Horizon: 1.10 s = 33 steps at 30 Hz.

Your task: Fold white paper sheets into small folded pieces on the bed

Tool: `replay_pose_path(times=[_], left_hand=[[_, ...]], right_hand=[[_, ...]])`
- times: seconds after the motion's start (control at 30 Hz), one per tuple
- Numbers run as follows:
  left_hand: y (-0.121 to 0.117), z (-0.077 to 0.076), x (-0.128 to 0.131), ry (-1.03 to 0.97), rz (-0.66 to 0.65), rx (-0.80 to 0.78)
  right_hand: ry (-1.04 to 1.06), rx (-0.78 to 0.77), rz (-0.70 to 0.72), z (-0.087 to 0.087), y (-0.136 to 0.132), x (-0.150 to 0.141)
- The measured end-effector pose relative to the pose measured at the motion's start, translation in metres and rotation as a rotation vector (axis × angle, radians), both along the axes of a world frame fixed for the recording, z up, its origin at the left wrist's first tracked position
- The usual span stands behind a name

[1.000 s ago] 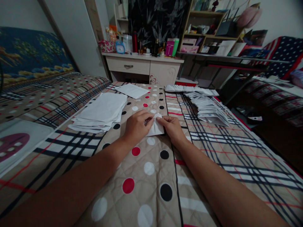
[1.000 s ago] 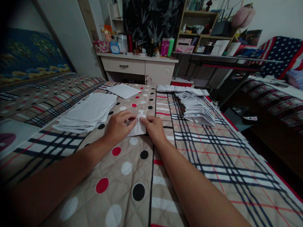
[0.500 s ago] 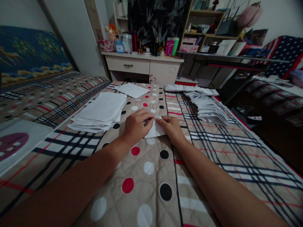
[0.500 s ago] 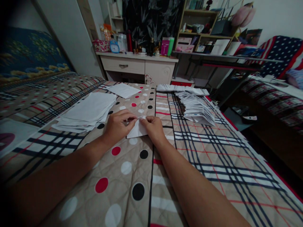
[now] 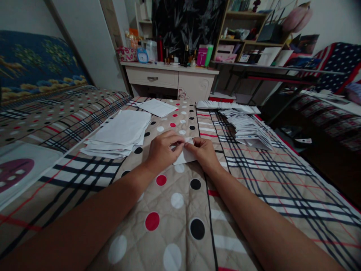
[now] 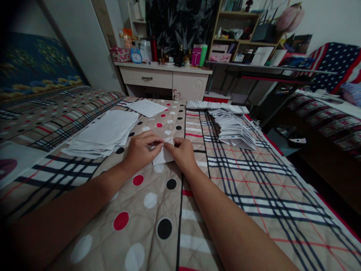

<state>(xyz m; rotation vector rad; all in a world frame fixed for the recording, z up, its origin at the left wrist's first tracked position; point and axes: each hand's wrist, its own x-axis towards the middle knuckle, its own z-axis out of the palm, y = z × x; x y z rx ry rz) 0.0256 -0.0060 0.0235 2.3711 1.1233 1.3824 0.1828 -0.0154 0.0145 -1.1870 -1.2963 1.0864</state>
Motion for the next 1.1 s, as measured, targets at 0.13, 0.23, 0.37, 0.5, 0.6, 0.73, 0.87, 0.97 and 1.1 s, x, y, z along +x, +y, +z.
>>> replay_pose_path(times=[0.13, 0.23, 0.37, 0.5, 0.6, 0.73, 0.87, 0.97, 1.1], left_hand=[[0.001, 0.002, -0.001, -0.022, -0.017, -0.006], [0.005, 0.001, -0.001, -0.076, 0.028, -0.049], [0.01, -0.001, 0.0, -0.209, 0.04, -0.219], [0.011, -0.002, 0.003, -0.416, -0.1, -0.498], [0.012, -0.001, 0.003, -0.485, -0.118, -0.513], [0.013, -0.001, 0.001, -0.512, -0.134, -0.572], [0.013, -0.002, -0.002, -0.605, -0.173, -0.745], [0.011, -0.002, -0.001, -0.599, -0.166, -0.808], [0.008, -0.004, 0.003, -0.589, -0.18, -0.85]], right_hand=[[0.035, 0.004, 0.036, 0.003, 0.0, -0.001], [0.064, -0.019, 0.054, 0.005, -0.001, -0.001], [0.085, -0.039, 0.067, 0.008, -0.003, -0.001], [0.09, -0.037, 0.071, 0.01, -0.004, -0.001], [0.086, -0.029, 0.073, 0.01, -0.003, -0.001], [0.082, -0.014, 0.075, 0.006, -0.002, 0.0], [0.048, 0.02, 0.084, 0.003, -0.001, 0.0], [-0.021, 0.027, 0.037, 0.002, 0.0, -0.001], [-0.088, 0.042, -0.068, 0.001, 0.0, -0.002]])
